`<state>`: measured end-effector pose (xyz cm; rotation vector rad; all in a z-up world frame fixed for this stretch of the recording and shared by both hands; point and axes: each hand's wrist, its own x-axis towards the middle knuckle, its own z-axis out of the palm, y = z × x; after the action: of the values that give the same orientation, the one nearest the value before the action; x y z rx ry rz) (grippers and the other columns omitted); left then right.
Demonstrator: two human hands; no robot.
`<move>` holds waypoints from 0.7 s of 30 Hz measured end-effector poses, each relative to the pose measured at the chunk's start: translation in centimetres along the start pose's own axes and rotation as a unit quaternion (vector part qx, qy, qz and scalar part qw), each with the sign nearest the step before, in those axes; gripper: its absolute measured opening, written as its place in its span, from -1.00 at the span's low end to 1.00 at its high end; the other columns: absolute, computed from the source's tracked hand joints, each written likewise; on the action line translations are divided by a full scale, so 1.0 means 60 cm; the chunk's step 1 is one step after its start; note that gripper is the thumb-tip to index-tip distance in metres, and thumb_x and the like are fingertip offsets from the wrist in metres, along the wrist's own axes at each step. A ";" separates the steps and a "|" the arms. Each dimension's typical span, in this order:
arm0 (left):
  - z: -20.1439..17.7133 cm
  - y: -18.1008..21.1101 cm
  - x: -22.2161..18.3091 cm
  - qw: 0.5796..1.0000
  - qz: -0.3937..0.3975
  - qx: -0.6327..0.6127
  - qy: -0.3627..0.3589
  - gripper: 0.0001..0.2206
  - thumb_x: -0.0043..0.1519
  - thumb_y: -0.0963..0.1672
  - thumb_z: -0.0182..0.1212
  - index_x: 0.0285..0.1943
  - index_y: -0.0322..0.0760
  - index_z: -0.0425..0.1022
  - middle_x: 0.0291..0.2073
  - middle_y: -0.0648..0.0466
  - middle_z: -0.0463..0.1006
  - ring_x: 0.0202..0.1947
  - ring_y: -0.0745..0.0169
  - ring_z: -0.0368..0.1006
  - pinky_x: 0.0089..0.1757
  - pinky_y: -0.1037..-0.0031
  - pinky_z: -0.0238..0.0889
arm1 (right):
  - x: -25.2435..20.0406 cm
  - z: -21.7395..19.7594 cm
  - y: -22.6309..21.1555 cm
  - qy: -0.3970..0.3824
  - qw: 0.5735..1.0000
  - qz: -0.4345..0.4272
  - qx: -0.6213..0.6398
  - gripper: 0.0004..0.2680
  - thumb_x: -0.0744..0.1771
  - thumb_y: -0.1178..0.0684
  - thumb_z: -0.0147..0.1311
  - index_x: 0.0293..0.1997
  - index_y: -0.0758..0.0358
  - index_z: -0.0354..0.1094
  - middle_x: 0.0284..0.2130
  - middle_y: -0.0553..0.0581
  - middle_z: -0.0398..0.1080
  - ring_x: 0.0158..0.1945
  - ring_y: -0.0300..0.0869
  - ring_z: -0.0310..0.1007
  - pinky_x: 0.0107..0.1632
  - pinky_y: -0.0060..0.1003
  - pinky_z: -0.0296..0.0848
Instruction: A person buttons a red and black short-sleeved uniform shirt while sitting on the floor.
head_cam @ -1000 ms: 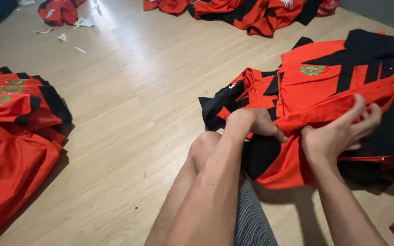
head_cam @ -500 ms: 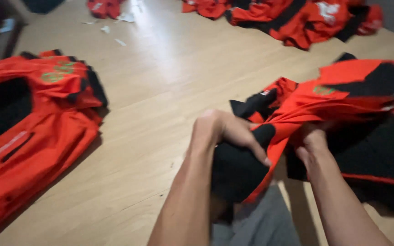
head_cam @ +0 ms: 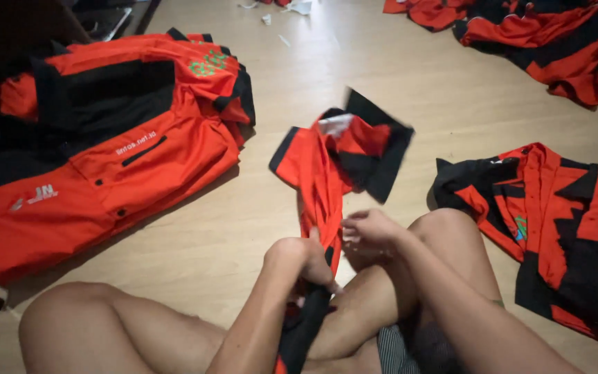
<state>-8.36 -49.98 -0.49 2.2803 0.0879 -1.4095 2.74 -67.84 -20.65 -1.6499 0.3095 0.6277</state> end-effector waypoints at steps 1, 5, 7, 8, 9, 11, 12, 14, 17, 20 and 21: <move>0.002 -0.001 -0.020 1.000 -0.002 -0.003 -0.003 0.30 -0.07 0.04 0.59 0.58 -0.03 -0.64 0.02 -0.44 0.51 -0.27 -0.35 0.61 -0.36 -0.04 0.60 | -0.040 0.011 -0.006 -0.002 1.000 0.004 -0.001 -0.63 0.35 0.18 0.16 0.30 0.53 0.26 -0.05 0.45 0.48 -0.20 -0.03 0.61 -0.33 -0.17 0.63; -0.006 -0.019 -0.053 0.980 0.083 -0.163 -0.081 -0.34 0.10 0.02 0.45 0.25 -0.50 0.33 -0.26 -0.41 0.60 -0.42 -0.21 0.61 -0.36 0.21 0.60 | -0.106 0.039 -0.028 0.064 0.997 0.006 -0.043 -0.77 0.36 0.02 0.06 0.06 0.25 0.51 -0.45 0.29 0.52 -0.50 -0.07 0.53 -0.43 -0.17 0.61; -0.012 -0.041 -0.041 0.968 0.104 -0.198 -0.114 -0.17 0.06 0.02 0.49 0.45 -0.44 0.18 -0.20 -0.43 0.58 -0.37 -0.22 0.62 -0.25 0.17 0.60 | -0.080 0.038 -0.019 0.104 0.993 -0.016 -0.047 -0.76 0.35 -0.05 0.05 0.01 0.20 0.55 -0.43 0.33 0.53 -0.50 -0.02 0.56 -0.43 -0.12 0.61; -0.016 -0.056 -0.032 0.953 0.139 -0.224 -0.152 -0.37 0.09 0.01 0.48 0.25 -0.41 0.37 -0.22 -0.25 0.60 -0.26 -0.08 0.60 -0.12 0.17 0.54 | -0.058 0.036 -0.008 0.122 0.992 -0.011 0.018 -0.67 0.35 -0.17 0.09 0.09 0.25 0.47 -0.34 0.31 0.48 -0.45 -0.03 0.50 -0.40 -0.02 0.61; -0.020 -0.071 -0.023 0.934 0.173 -0.249 -0.189 -0.56 0.12 -0.01 0.47 0.04 -0.39 0.57 -0.25 -0.08 0.62 -0.16 0.06 0.58 0.01 0.17 0.48 | -0.036 0.034 0.003 0.140 0.987 -0.006 0.082 -0.57 0.35 -0.29 0.12 0.18 0.30 0.39 -0.25 0.28 0.44 -0.39 -0.04 0.43 -0.38 0.07 0.62; 0.003 -0.075 0.014 0.912 0.185 -0.273 -0.242 -0.53 0.06 -0.04 0.56 0.10 -0.31 0.57 -0.16 -0.11 0.63 -0.12 -0.04 0.58 0.02 0.04 0.45 | -0.137 0.069 -0.071 0.130 0.987 0.004 0.094 -0.52 0.39 -0.33 -0.03 0.27 0.32 0.30 -0.04 0.26 0.39 -0.08 -0.02 0.42 -0.15 0.03 0.57; 0.012 -0.076 0.032 0.888 0.199 -0.291 -0.296 -0.47 0.00 -0.07 0.64 0.16 -0.23 0.58 -0.08 -0.15 0.64 -0.08 -0.13 0.58 0.02 -0.09 0.42 | -0.187 0.084 -0.110 0.124 0.986 0.012 0.109 -0.48 0.43 -0.36 -0.17 0.35 0.34 0.21 0.18 0.24 0.35 0.24 -0.01 0.40 0.09 -0.01 0.51; -0.023 -0.097 0.015 0.927 0.160 -0.223 -0.255 -0.50 0.00 0.02 0.60 0.04 -0.28 0.59 -0.08 -0.11 0.65 0.04 -0.12 0.55 0.16 -0.07 0.20 | -0.194 0.098 -0.112 0.121 0.987 0.010 0.104 -0.50 0.42 -0.34 -0.16 0.35 0.31 0.22 0.17 0.25 0.36 0.22 0.01 0.41 0.07 0.01 0.52; -0.057 -0.138 0.085 0.893 0.150 -0.371 -0.203 -0.62 0.17 0.11 0.33 -0.32 -0.16 0.34 -0.37 0.12 0.34 -0.27 0.20 0.20 -0.14 0.27 -0.11 | -0.202 0.110 -0.117 0.124 0.987 0.004 0.099 -0.54 0.41 -0.29 -0.11 0.34 0.24 0.26 0.14 0.28 0.39 0.16 0.04 0.44 0.04 0.06 0.52; -0.078 -0.143 0.160 0.769 0.191 -0.609 -0.015 -0.56 0.27 0.15 0.20 0.02 0.06 0.03 -0.19 0.13 0.17 -0.24 0.22 0.09 -0.29 0.21 0.08 | -0.205 0.123 -0.128 0.109 0.991 -0.006 0.079 -0.59 0.39 -0.23 -0.05 0.33 0.16 0.31 0.11 0.31 0.43 0.10 0.07 0.47 0.00 0.12 0.53; -0.079 -0.135 0.181 0.742 0.206 -0.622 0.144 -0.20 0.20 0.18 0.29 0.59 0.12 -0.01 0.29 -0.06 0.33 0.21 -0.05 0.30 0.00 -0.19 0.36 | -0.206 0.125 -0.127 0.101 0.993 -0.009 0.067 -0.61 0.39 -0.20 -0.03 0.32 0.12 0.34 0.09 0.33 0.44 0.07 0.09 0.49 -0.02 0.15 0.54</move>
<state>-1.59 -42.74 -10.86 1.1927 0.4410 -0.4168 -4.94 -61.00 -7.92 -1.5866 0.4743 0.4175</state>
